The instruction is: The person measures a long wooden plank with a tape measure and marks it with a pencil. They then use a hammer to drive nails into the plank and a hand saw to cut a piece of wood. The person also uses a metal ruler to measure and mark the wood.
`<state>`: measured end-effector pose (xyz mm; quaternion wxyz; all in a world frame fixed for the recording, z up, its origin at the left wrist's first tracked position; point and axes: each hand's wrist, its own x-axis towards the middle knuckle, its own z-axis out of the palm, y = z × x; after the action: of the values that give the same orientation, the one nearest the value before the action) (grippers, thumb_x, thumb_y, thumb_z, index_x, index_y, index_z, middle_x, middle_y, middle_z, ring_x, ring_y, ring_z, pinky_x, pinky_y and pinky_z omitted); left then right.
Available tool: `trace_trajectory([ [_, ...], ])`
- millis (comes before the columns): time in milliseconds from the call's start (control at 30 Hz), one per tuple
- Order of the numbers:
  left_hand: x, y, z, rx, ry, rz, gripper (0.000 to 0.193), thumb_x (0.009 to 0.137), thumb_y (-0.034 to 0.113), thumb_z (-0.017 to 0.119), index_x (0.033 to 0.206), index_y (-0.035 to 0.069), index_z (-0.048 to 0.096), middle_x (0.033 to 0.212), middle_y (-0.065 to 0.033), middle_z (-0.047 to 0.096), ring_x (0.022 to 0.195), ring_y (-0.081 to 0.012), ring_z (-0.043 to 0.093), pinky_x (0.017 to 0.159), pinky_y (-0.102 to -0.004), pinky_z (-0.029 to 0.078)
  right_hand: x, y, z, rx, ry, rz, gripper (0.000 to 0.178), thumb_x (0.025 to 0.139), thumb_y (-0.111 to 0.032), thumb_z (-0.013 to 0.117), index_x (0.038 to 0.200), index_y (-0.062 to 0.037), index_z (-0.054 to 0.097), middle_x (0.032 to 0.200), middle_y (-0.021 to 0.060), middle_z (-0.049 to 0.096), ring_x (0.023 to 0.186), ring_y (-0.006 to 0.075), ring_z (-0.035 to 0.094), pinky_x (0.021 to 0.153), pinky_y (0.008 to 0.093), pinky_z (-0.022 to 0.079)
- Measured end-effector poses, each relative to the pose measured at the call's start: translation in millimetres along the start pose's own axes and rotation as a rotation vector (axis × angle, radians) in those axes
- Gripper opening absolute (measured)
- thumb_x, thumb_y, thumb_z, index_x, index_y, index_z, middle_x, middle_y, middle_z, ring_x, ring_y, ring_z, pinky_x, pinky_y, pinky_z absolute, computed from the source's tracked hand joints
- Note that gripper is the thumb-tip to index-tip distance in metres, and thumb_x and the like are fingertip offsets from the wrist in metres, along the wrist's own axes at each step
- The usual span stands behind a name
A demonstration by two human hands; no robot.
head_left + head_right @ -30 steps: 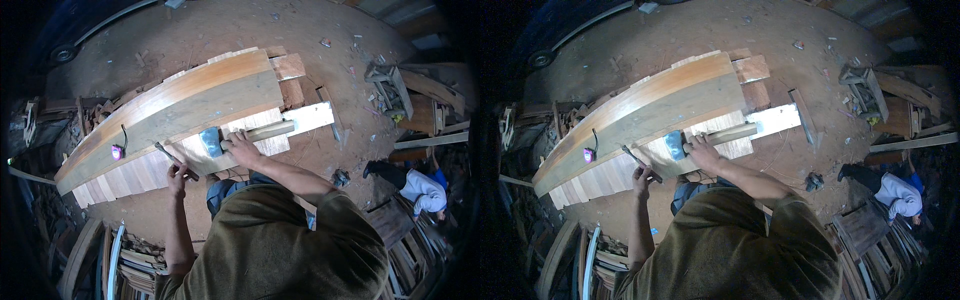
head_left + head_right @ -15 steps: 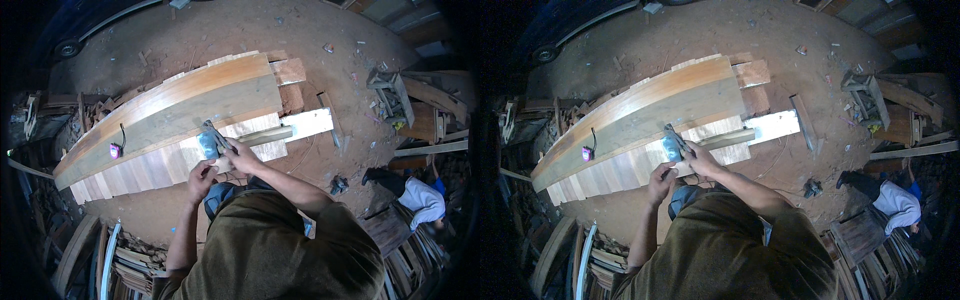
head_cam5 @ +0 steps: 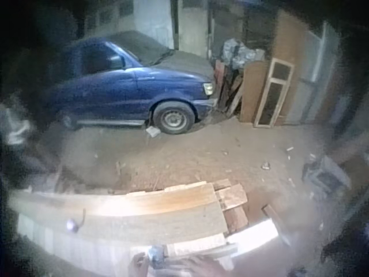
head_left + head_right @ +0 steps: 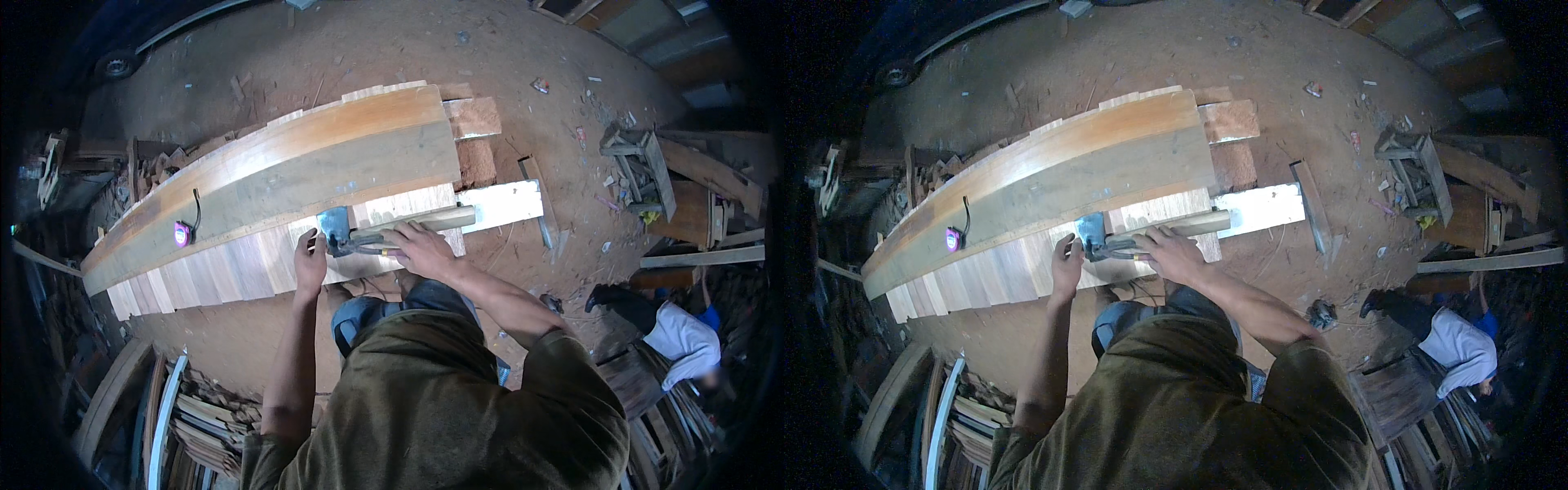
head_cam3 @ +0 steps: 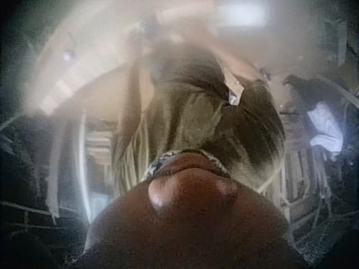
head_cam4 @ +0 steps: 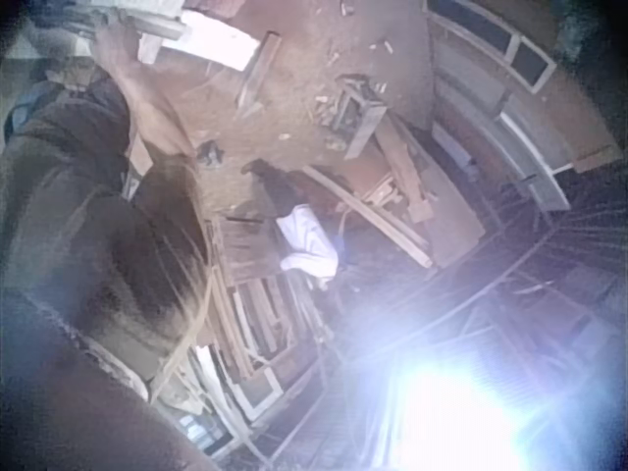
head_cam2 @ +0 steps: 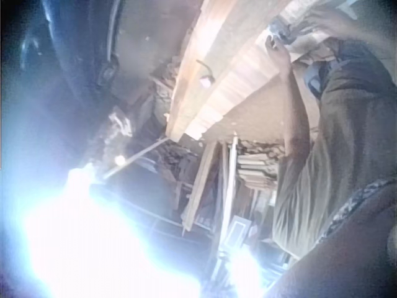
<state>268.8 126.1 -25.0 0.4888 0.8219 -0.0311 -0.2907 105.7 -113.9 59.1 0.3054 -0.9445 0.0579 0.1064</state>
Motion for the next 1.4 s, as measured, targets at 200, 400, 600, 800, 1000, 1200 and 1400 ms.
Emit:
trace_trajectory([
  [200,-28.9,76.2,-3.1,0.017,-0.011,0.169,0.031,0.097,0.021,0.062,0.118,-0.002,0.065,0.098,-0.0090,0.069,0.089,-0.0143,0.063,0.080,-0.0300,0.051,-13.2,14.6,41.1,-0.041,-0.043,-0.043,0.049,0.095,-0.030,0.057,0.140,-0.0123,0.048,0.123,0.0136,0.052,0.120,0.0349,0.051,0.106,0.0495,0.041],
  [400,-96.0,278.1,-44.6,-0.496,-0.861,0.387,0.033,0.101,0.024,0.056,0.124,0.000,0.064,0.095,-0.0105,0.070,0.079,-0.0130,0.065,0.065,-0.0248,0.053,-17.0,23.8,55.2,-0.077,0.058,-0.095,0.047,0.090,-0.026,0.062,0.135,-0.0164,0.052,0.123,0.0126,0.051,0.116,0.0378,0.050,0.104,0.0504,0.041],
  [600,-155.0,345.3,-59.3,-0.919,-1.093,0.677,0.050,0.097,0.050,0.049,0.131,0.015,0.055,0.081,-0.0093,0.066,0.065,-0.0166,0.063,0.057,-0.0310,0.053,13.5,-5.7,62.2,-0.142,0.033,-0.219,0.042,0.090,-0.023,0.062,0.130,-0.0134,0.057,0.118,0.0113,0.056,0.111,0.0350,0.054,0.100,0.0475,0.043],
  [800,-163.4,331.5,-70.2,-0.986,-1.068,0.700,0.065,0.091,0.060,0.050,0.137,0.014,0.050,0.082,-0.0091,0.064,0.068,-0.0186,0.062,0.061,-0.0335,0.051,40.1,-41.2,68.2,-0.003,0.136,-0.279,0.040,0.087,-0.025,0.067,0.123,-0.0104,0.062,0.108,0.0105,0.058,0.104,0.0303,0.056,0.091,0.0433,0.045],
  [1000,-188.5,303.6,-116.5,-1.049,-1.003,0.756,0.081,0.085,0.070,0.051,0.143,0.013,0.045,0.083,-0.0090,0.063,0.071,-0.0205,0.061,0.065,-0.0359,0.050,53.9,-70.5,71.0,0.052,0.090,-0.256,0.037,0.085,-0.024,0.070,0.120,-0.0116,0.063,0.104,0.0094,0.058,0.100,0.0283,0.057,0.085,0.0417,0.046],
  [1200,-195.2,206.8,-200.8,-1.079,-0.851,0.748,0.097,0.080,0.080,0.052,0.148,0.013,0.041,0.084,-0.0089,0.062,0.074,-0.0224,0.060,0.068,-0.0383,0.048,59.8,-113.3,96.3,0.046,0.051,-0.279,0.040,0.084,-0.024,0.073,0.121,-0.0117,0.062,0.102,0.0093,0.057,0.097,0.0298,0.057,0.084,0.0411,0.048],
  [1400,-231.8,37.5,-272.4,-0.682,-0.029,0.043,0.033,0.098,0.035,0.059,0.106,0.004,0.062,0.085,-0.0053,0.062,0.077,-0.0159,0.060,0.074,-0.0329,0.048,91.2,-181.6,126.6,0.013,-0.011,-0.171,0.043,0.082,-0.022,0.074,0.122,-0.0118,0.062,0.108,0.0103,0.058,0.103,0.0316,0.057,0.088,0.0426,0.048],
])
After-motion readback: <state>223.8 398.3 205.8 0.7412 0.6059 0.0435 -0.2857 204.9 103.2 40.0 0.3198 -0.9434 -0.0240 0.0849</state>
